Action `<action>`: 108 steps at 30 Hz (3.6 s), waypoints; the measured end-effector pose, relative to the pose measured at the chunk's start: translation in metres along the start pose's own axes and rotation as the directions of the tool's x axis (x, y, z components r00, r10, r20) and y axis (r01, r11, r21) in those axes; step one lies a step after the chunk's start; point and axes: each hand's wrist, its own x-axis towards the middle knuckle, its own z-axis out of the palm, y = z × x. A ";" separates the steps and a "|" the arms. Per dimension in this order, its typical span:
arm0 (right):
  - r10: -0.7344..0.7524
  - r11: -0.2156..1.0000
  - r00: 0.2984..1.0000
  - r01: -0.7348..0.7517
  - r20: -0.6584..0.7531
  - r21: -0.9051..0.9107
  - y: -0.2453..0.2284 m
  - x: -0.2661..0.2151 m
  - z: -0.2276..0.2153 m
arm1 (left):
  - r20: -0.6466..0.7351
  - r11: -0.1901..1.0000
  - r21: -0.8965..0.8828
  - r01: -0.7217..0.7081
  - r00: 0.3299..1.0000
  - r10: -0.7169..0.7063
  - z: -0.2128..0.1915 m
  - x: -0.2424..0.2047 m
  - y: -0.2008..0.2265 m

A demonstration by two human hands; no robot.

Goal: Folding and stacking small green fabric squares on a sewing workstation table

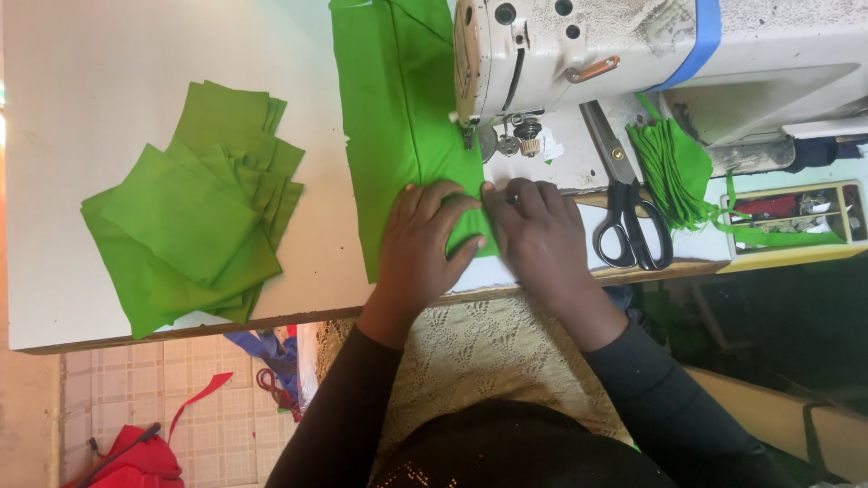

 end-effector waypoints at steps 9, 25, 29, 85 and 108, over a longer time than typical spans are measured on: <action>0.134 0.989 0.980 -0.122 0.148 -0.089 0.006 0.046 0.031 | -0.017 0.998 0.035 -0.061 0.998 0.062 0.010 0.051 -0.053; 0.163 0.977 0.960 -0.189 -0.227 -0.100 0.171 -0.053 -0.070 | 0.038 0.994 0.082 -0.065 0.997 0.062 0.010 0.091 -0.080; 0.213 0.960 0.946 -0.249 -0.242 -0.126 0.184 -0.081 -0.038 | 0.005 0.993 0.105 -0.048 0.999 0.047 0.018 0.099 -0.094; 0.234 0.342 0.963 -0.210 0.133 0.916 -0.036 -0.027 -0.062 | -0.075 0.259 -0.956 0.136 0.740 -0.669 -0.088 -0.034 0.028; 0.229 -0.170 0.947 -0.191 0.227 0.967 -0.038 -0.029 -0.086 | 0.186 -0.107 -0.982 0.155 0.896 -0.404 -0.030 -0.022 0.088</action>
